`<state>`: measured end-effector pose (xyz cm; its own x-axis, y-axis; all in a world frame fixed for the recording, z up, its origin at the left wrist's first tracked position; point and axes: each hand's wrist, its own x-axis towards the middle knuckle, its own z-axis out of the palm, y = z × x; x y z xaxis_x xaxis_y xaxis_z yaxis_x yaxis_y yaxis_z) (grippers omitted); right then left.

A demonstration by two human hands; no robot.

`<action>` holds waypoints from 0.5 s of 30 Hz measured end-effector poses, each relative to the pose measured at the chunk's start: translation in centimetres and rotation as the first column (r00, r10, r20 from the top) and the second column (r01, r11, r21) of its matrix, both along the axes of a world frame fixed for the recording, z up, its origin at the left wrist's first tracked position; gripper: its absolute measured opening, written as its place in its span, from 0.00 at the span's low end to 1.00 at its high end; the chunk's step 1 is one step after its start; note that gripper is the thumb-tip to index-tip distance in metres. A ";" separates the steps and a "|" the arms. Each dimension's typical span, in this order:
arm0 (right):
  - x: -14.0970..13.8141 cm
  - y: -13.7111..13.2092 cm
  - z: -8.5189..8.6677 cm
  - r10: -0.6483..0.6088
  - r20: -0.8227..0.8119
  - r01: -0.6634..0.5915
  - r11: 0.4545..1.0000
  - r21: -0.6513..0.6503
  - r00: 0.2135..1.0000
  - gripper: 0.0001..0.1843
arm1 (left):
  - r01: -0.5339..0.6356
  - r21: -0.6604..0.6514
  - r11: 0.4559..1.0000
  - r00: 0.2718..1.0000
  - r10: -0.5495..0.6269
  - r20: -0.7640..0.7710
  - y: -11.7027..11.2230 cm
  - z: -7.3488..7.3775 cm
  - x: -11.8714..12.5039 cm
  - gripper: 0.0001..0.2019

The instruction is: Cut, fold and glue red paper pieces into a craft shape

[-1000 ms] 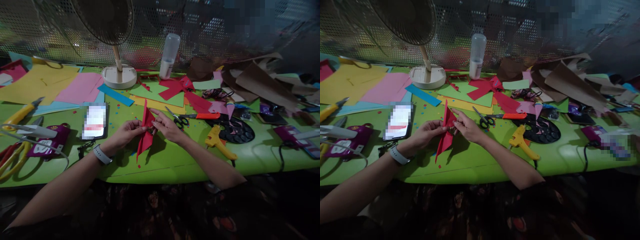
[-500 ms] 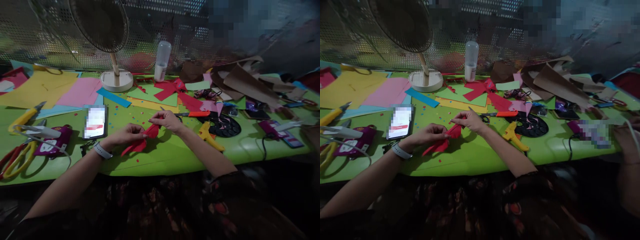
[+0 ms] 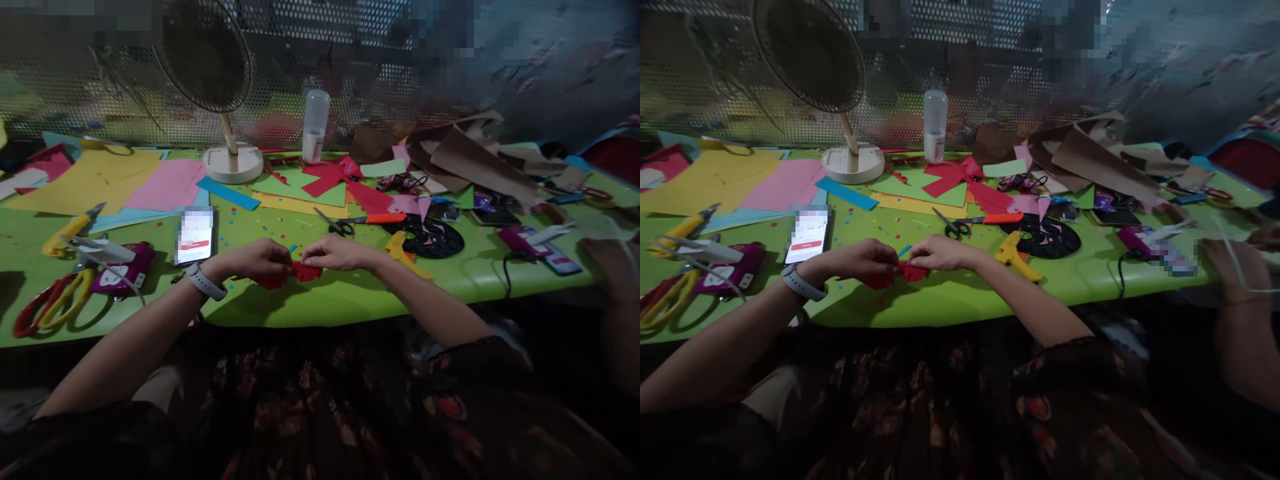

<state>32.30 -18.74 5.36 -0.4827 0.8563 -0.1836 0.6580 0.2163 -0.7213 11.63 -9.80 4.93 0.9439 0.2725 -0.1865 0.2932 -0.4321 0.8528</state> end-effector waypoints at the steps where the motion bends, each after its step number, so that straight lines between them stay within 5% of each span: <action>1: 0.4 -0.4 -0.2 -0.011 -0.022 0.010 1.000 -0.025 1.000 0.13 | -0.004 0.021 1.000 1.000 0.004 0.003 -0.1 0.2 -0.1 0.07; 7: 3.0 -2.8 -0.7 -0.067 -0.111 0.045 0.981 -0.189 0.992 0.13 | 0.034 0.004 0.999 0.996 -0.033 -0.083 -0.4 0.4 -0.9 0.10; 15: 0.8 -2.6 -0.3 -0.008 0.032 0.005 0.994 0.107 0.999 0.14 | 0.062 -0.088 0.994 0.997 -0.067 -0.049 -0.6 0.3 0.9 0.05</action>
<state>33.10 -21.32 5.11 -0.4725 0.8749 -0.1060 0.6824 0.2871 -0.6723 12.49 -10.37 5.24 0.9474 0.1924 -0.2558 0.3121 -0.3772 0.8720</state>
